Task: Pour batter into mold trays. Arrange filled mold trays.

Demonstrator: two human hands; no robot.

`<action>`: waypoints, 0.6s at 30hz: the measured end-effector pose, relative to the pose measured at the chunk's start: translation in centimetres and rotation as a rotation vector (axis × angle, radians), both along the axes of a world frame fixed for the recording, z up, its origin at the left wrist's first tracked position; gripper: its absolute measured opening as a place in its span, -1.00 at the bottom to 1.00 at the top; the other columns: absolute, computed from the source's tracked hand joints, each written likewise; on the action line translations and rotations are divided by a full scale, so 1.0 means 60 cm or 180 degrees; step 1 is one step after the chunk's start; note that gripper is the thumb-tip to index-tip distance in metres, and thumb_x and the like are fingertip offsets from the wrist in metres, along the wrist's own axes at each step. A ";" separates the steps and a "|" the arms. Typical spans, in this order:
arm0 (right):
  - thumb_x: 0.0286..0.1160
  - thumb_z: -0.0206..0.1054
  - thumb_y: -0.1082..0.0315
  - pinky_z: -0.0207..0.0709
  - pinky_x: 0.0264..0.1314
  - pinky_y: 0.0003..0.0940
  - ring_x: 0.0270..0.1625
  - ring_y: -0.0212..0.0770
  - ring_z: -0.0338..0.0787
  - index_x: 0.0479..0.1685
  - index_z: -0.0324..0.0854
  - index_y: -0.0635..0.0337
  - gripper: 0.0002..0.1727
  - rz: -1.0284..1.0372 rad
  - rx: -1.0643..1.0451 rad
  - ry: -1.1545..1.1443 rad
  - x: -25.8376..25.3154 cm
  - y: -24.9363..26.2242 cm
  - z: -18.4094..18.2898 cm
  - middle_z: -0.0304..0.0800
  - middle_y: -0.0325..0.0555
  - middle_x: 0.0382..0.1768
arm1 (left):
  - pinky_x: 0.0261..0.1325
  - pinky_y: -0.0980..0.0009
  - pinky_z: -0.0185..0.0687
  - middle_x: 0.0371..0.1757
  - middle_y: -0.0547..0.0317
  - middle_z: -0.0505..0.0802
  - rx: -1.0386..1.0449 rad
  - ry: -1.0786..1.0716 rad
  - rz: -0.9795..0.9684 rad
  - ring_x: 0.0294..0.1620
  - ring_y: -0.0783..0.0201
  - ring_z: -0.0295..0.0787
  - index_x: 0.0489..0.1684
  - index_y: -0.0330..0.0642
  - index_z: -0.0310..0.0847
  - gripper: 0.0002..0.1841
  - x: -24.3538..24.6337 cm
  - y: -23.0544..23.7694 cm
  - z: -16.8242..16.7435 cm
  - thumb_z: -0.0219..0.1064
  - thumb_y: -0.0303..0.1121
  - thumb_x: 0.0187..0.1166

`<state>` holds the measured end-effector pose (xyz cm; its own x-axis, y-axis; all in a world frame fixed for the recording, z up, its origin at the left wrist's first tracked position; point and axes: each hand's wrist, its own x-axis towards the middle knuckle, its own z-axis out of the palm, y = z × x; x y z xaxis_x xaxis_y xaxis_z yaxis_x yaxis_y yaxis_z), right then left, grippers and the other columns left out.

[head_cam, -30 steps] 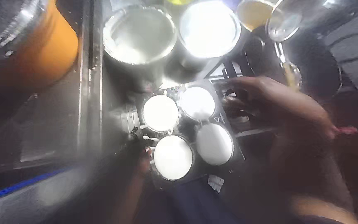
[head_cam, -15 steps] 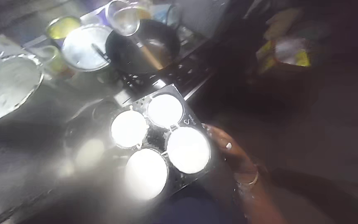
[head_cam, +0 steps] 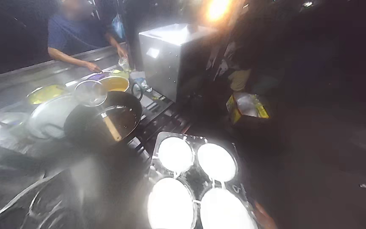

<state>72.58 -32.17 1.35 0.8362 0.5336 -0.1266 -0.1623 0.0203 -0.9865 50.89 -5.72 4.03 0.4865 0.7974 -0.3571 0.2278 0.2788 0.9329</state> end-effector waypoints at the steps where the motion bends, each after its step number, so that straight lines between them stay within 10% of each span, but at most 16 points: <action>1: 0.65 0.01 0.50 0.65 0.10 -0.72 -0.16 -0.79 0.76 0.07 0.52 0.06 -0.77 -0.0045 0.0016 -0.0100 0.028 -0.004 -0.008 0.81 -0.74 -0.30 | 0.04 0.75 0.55 -0.28 0.30 0.75 0.0213 -0.0385 -0.0142 -0.22 0.78 0.63 0.11 -0.59 0.52 -0.60 0.028 0.016 -0.035 -0.16 -0.39 0.84; 8: 0.64 0.04 0.51 0.63 0.16 -0.74 -0.13 -0.82 0.74 0.03 0.52 0.17 -0.82 -0.0661 -0.0018 -0.0476 0.207 0.038 0.027 0.78 -0.70 -0.29 | 0.15 0.64 0.67 -0.09 0.34 0.88 0.0006 -0.1205 -0.0309 -0.06 0.68 0.77 0.14 -0.35 0.64 -0.55 0.276 0.116 -0.071 -0.22 -0.32 0.88; 11: 0.69 -0.02 0.50 0.57 0.14 -0.78 -0.10 -0.82 0.67 0.19 0.44 0.36 -0.75 -0.1019 -0.0132 -0.0226 0.260 0.074 0.063 0.69 -0.50 -0.20 | 0.16 0.56 0.72 -0.12 0.38 0.92 0.0515 -0.1608 -0.0728 -0.08 0.63 0.81 0.04 -0.31 0.72 -0.74 0.333 0.148 -0.105 0.13 -0.43 0.63; 15: 0.70 -0.03 0.52 0.56 0.08 -0.84 -0.16 -0.85 0.66 0.18 0.42 0.43 -0.76 -0.1232 -0.0040 -0.0251 0.349 0.154 0.101 0.67 -0.43 -0.22 | -0.20 0.41 0.70 -0.15 0.12 0.85 0.0738 -0.0169 -0.1271 -0.35 0.44 0.72 0.21 -0.37 0.65 -0.66 0.339 0.159 -0.167 0.31 -0.34 0.59; 18: 0.63 0.04 0.50 0.55 0.12 -0.81 -0.08 -0.80 0.68 0.22 0.44 0.51 -0.70 -0.1209 0.0136 -0.0494 0.419 0.212 0.111 0.70 -0.31 -0.14 | 0.35 -0.08 0.64 0.26 -0.24 0.79 0.0564 0.0986 -0.1669 0.19 -0.09 0.81 0.60 -0.28 0.42 -0.41 0.316 0.148 -0.212 0.29 -0.10 0.69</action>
<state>97.69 -19.42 7.98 0.9821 0.1855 0.0320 0.0152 0.0916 -0.9957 69.85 3.17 -8.72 0.7237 0.5410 -0.4285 0.5591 -0.0956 0.8235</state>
